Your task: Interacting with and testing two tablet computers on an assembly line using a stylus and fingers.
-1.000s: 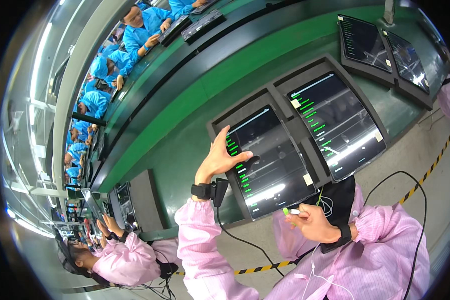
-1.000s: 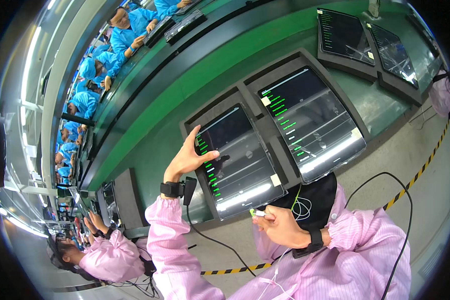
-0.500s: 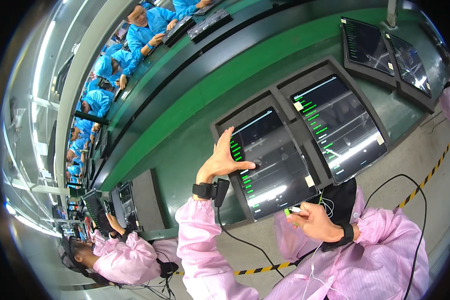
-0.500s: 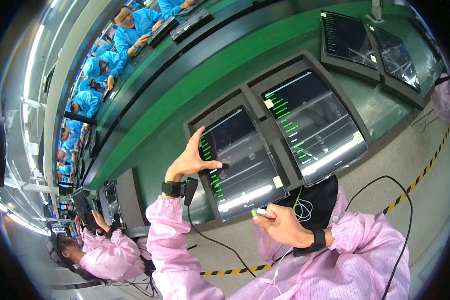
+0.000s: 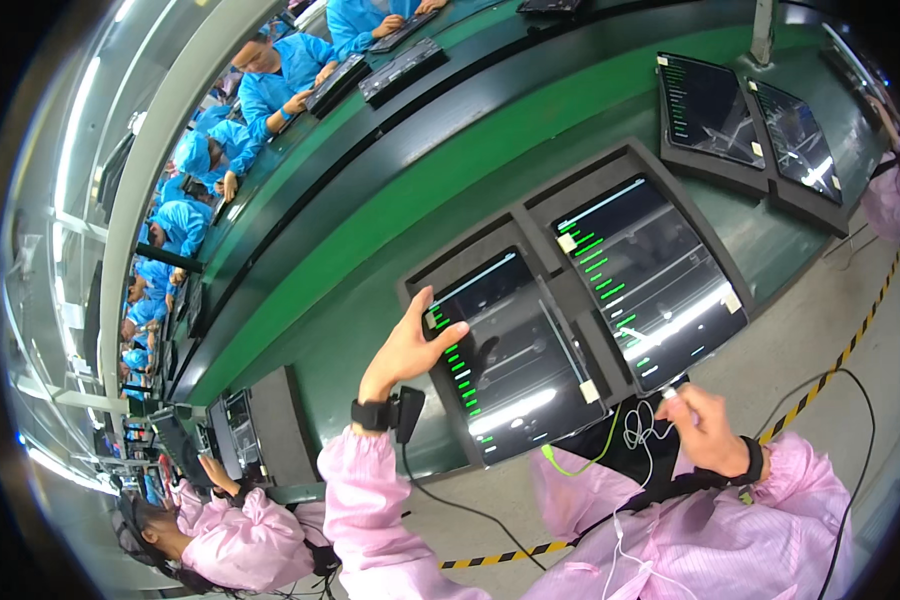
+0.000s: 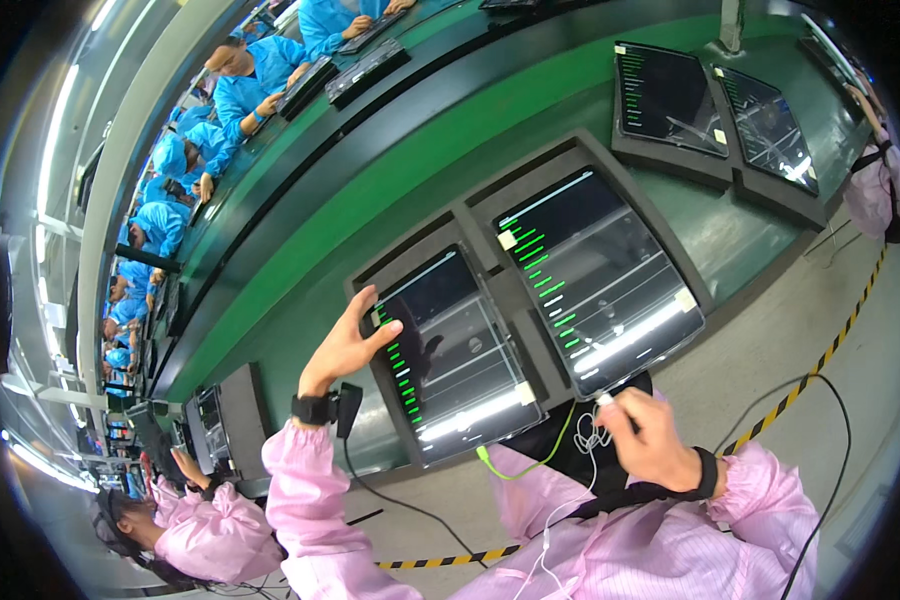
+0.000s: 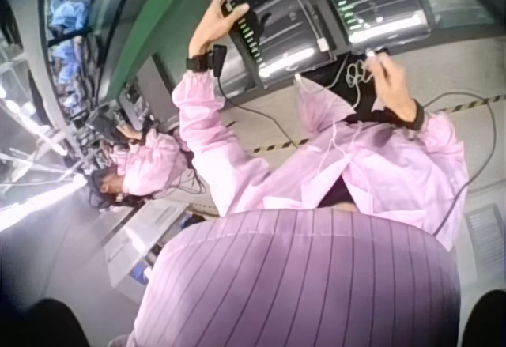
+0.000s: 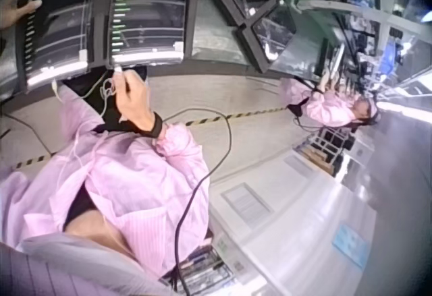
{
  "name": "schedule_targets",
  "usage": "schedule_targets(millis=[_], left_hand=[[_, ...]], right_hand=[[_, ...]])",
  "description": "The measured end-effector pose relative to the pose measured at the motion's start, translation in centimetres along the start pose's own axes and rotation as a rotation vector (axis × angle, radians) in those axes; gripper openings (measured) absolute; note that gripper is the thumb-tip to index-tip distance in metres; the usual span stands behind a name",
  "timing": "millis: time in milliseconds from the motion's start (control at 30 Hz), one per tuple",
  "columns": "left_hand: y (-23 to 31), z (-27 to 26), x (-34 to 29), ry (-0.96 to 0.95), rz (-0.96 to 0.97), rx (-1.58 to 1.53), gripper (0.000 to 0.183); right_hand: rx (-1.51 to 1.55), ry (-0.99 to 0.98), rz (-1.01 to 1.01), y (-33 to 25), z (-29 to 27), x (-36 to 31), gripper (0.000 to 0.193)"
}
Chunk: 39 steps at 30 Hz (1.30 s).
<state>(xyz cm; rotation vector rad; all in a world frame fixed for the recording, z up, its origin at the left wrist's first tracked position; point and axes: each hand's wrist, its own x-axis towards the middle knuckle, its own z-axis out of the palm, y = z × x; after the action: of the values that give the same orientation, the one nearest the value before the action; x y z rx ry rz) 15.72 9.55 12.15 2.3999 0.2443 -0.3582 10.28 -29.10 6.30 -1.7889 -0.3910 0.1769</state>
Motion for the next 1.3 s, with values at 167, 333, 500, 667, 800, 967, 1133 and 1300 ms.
schedule_targets(millis=[167,333,500,667,800,967,1133,1300], left_hand=[[8.4,1.6,-0.7,-0.010,0.266,0.310,0.078],[13.0,4.0,4.8,-0.037,0.422,0.285,0.078],[13.5,7.4,10.6,-0.039,0.336,0.263,0.079],[13.6,9.6,13.6,-0.011,0.300,0.228,0.086],[13.7,9.7,13.9,-0.015,0.279,0.261,0.091],[14.1,9.1,12.9,-0.092,0.246,0.259,0.099],[14.9,9.2,11.7,-0.109,0.220,0.251,0.110],[14.5,9.1,11.7,-0.195,0.230,0.247,0.118]], right_hand=[[-0.164,0.064,0.103,2.0,-3.7,-1.0,0.022],[-0.127,0.067,0.170,2.5,-4.1,-0.5,0.024],[-0.093,0.056,0.144,2.2,-4.1,0.2,0.024],[-0.058,0.082,0.207,2.8,-4.7,0.0,0.025],[-0.031,0.121,0.191,2.8,-4.1,0.0,0.027],[0.097,0.119,0.277,3.2,-3.6,0.0,0.028],[0.266,0.092,0.399,3.5,-3.6,0.1,0.032],[0.012,0.053,0.311,3.0,-4.6,0.5,0.025]])
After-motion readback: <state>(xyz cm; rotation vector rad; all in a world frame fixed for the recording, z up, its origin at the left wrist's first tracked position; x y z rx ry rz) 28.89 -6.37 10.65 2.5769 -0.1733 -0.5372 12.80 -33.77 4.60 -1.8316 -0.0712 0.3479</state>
